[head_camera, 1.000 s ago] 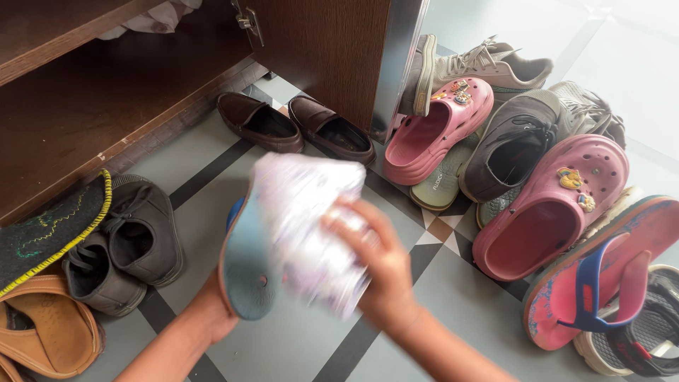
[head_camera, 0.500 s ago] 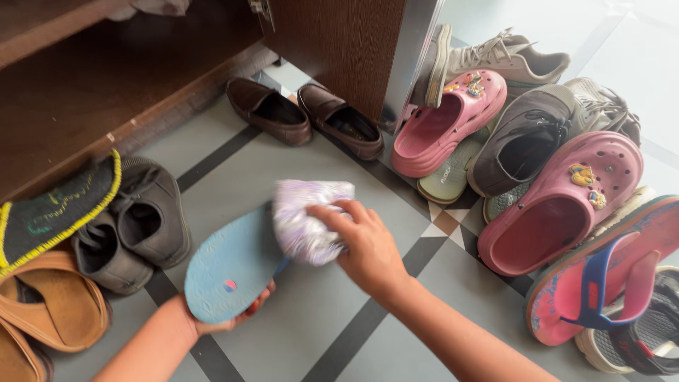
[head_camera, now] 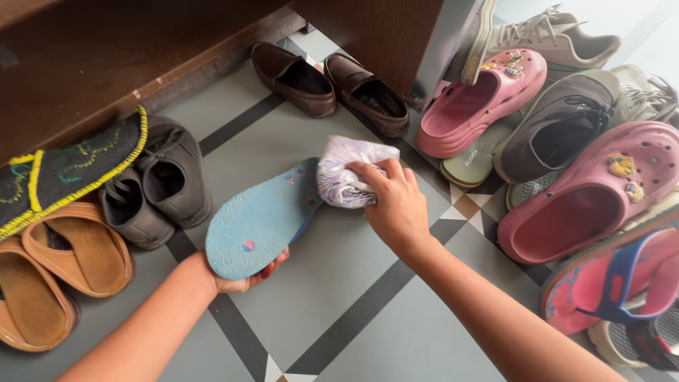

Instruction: The person wipes a pair of pink flip-flops and a pair of brown loafers with a patterned cloth. They clean the soles and uppers of each shoe individually, then place them back on the floor next to other footwear.

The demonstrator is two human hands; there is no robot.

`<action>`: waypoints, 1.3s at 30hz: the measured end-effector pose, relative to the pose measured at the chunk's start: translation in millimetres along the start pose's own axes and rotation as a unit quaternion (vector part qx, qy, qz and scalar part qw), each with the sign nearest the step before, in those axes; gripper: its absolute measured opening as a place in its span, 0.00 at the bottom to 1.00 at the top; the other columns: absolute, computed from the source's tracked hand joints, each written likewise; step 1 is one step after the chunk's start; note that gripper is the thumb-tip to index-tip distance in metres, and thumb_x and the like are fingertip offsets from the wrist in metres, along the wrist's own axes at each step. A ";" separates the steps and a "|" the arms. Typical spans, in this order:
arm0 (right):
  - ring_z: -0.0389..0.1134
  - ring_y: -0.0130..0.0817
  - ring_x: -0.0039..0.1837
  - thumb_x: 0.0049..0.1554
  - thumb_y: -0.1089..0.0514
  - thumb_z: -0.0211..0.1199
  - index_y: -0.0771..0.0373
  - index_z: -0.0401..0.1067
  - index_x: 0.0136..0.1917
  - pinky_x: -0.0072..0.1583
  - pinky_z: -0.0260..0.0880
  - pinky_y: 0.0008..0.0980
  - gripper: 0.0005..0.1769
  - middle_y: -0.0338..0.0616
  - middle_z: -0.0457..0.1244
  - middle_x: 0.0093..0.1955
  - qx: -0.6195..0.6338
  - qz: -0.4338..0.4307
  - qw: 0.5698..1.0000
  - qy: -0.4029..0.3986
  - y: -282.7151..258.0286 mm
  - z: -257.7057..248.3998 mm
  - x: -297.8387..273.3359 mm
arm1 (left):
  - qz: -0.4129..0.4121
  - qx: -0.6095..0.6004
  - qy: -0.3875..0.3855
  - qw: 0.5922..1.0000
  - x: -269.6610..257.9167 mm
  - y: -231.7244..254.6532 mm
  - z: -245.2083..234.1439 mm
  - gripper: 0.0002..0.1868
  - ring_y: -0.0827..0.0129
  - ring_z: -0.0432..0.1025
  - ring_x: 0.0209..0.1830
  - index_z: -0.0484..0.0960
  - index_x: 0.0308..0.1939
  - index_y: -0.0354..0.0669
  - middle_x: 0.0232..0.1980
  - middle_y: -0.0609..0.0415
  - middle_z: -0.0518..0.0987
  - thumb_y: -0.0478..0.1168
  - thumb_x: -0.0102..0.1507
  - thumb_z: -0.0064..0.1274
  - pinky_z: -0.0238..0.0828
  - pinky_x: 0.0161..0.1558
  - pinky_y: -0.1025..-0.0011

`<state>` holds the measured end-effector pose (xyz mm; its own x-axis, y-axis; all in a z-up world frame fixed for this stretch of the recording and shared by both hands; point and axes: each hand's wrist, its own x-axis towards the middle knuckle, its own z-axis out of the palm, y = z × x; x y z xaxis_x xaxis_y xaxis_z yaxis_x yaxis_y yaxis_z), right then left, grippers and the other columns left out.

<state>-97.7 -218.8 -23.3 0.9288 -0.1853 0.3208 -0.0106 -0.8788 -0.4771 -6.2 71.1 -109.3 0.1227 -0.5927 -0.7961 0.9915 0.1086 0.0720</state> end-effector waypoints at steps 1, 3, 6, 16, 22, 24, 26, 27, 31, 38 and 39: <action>0.66 0.50 0.61 0.40 0.72 0.64 0.39 0.75 0.64 0.55 0.73 0.44 0.42 0.41 0.64 0.60 0.010 -0.010 1.000 0.006 -2.1 -4.1 -4.1 | 0.019 0.010 0.020 1.000 -1.8 -0.9 7.2 0.21 0.61 0.81 0.38 0.79 0.53 0.37 0.47 0.48 0.81 0.50 0.67 0.47 0.81 0.37 0.70; 0.66 0.48 0.61 0.43 0.63 0.70 0.38 0.74 0.64 0.58 0.72 0.42 0.36 0.41 0.63 0.63 0.083 -0.110 0.990 0.037 -18.1 -6.9 -20.9 | 0.055 0.029 0.062 0.996 -12.2 -5.0 24.2 0.22 0.61 0.80 0.38 0.80 0.52 0.43 0.46 0.49 0.81 0.55 0.66 0.49 0.80 0.35 0.70; 0.66 0.46 0.60 0.48 0.59 0.73 0.34 0.74 0.65 0.58 0.72 0.40 0.33 0.37 0.64 0.66 0.122 -0.241 0.963 -0.017 -43.8 -2.0 -38.7 | 0.202 0.191 -0.113 0.954 -22.2 -5.7 51.1 0.25 0.63 0.79 0.52 0.72 0.63 0.47 0.57 0.52 0.80 0.49 0.63 0.48 0.83 0.49 0.66; 0.65 0.50 0.62 0.40 0.71 0.68 0.44 0.76 0.65 0.61 0.70 0.44 0.40 0.43 0.65 0.60 0.065 -0.099 0.993 -0.020 -17.3 0.1 13.1 | 0.059 0.043 0.029 0.997 -13.1 -7.0 25.1 0.17 0.63 0.81 0.38 0.82 0.48 0.41 0.42 0.49 0.84 0.50 0.68 0.49 0.80 0.34 0.72; 0.65 0.46 0.61 0.47 0.63 0.74 0.38 0.74 0.67 0.62 0.70 0.40 0.36 0.41 0.65 0.66 0.114 -0.262 0.958 -0.039 -24.7 -2.9 -25.8 | 0.086 0.081 0.019 0.993 -24.6 -7.1 48.5 0.19 0.68 0.80 0.40 0.82 0.50 0.51 0.44 0.57 0.84 0.56 0.66 0.45 0.79 0.34 0.72; 0.64 0.47 0.61 0.46 0.62 0.74 0.38 0.74 0.66 0.61 0.70 0.41 0.36 0.41 0.65 0.66 0.102 -0.270 0.955 -0.062 -29.8 2.1 -31.5 | 0.107 0.114 0.034 0.987 -27.6 -6.6 52.8 0.19 0.71 0.80 0.42 0.82 0.52 0.55 0.46 0.60 0.85 0.55 0.67 0.42 0.80 0.36 0.73; 0.64 0.49 0.60 0.45 0.62 0.75 0.40 0.74 0.65 0.59 0.70 0.43 0.36 0.44 0.63 0.65 0.093 -0.218 0.970 -0.059 -29.1 3.6 -29.3 | 0.128 0.144 0.045 0.980 -23.5 -7.5 53.3 0.19 0.75 0.80 0.44 0.82 0.55 0.58 0.49 0.63 0.86 0.55 0.67 0.40 0.80 0.38 0.73; 0.64 0.49 0.60 0.43 0.65 0.73 0.40 0.75 0.65 0.59 0.70 0.43 0.37 0.43 0.63 0.64 0.069 -0.172 0.981 -0.052 -26.6 3.0 -24.2 | 0.102 0.107 0.025 0.989 -22.6 -6.9 49.9 0.18 0.70 0.81 0.40 0.83 0.51 0.53 0.45 0.58 0.85 0.54 0.67 0.43 0.78 0.35 0.73; 0.64 0.49 0.61 0.41 0.73 0.65 0.41 0.73 0.68 0.56 0.71 0.42 0.44 0.42 0.63 0.62 -0.008 -0.041 0.999 -0.027 -19.0 -4.7 -8.5 | 0.073 0.076 0.064 0.992 -12.1 -9.2 37.0 0.15 0.63 0.80 0.40 0.82 0.47 0.39 0.43 0.49 0.84 0.46 0.70 0.47 0.79 0.37 0.70; 0.64 0.48 0.59 0.47 0.61 0.74 0.35 0.70 0.68 0.55 0.73 0.41 0.39 0.40 0.62 0.66 0.054 -0.300 0.951 -0.052 -34.1 -7.5 -28.8 | 0.104 0.089 0.114 0.984 -5.6 -11.7 38.3 0.17 0.61 0.81 0.44 0.81 0.51 0.44 0.49 0.49 0.84 0.49 0.69 0.40 0.82 0.41 0.67; 0.63 0.50 0.60 0.45 0.63 0.73 0.36 0.70 0.68 0.55 0.73 0.42 0.39 0.41 0.62 0.65 0.060 -0.279 0.956 -0.067 -37.5 -5.5 -28.3 | 0.116 0.110 0.109 0.981 -4.7 -11.6 39.1 0.19 0.61 0.81 0.45 0.80 0.51 0.46 0.49 0.49 0.84 0.50 0.69 0.38 0.83 0.42 0.65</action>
<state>-125.6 -183.0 -9.9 0.8171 0.3628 0.4481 0.5353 -0.7660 -0.3559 -16.6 41.4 -82.9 0.3574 -0.3853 -0.8508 0.9265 0.0316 0.3749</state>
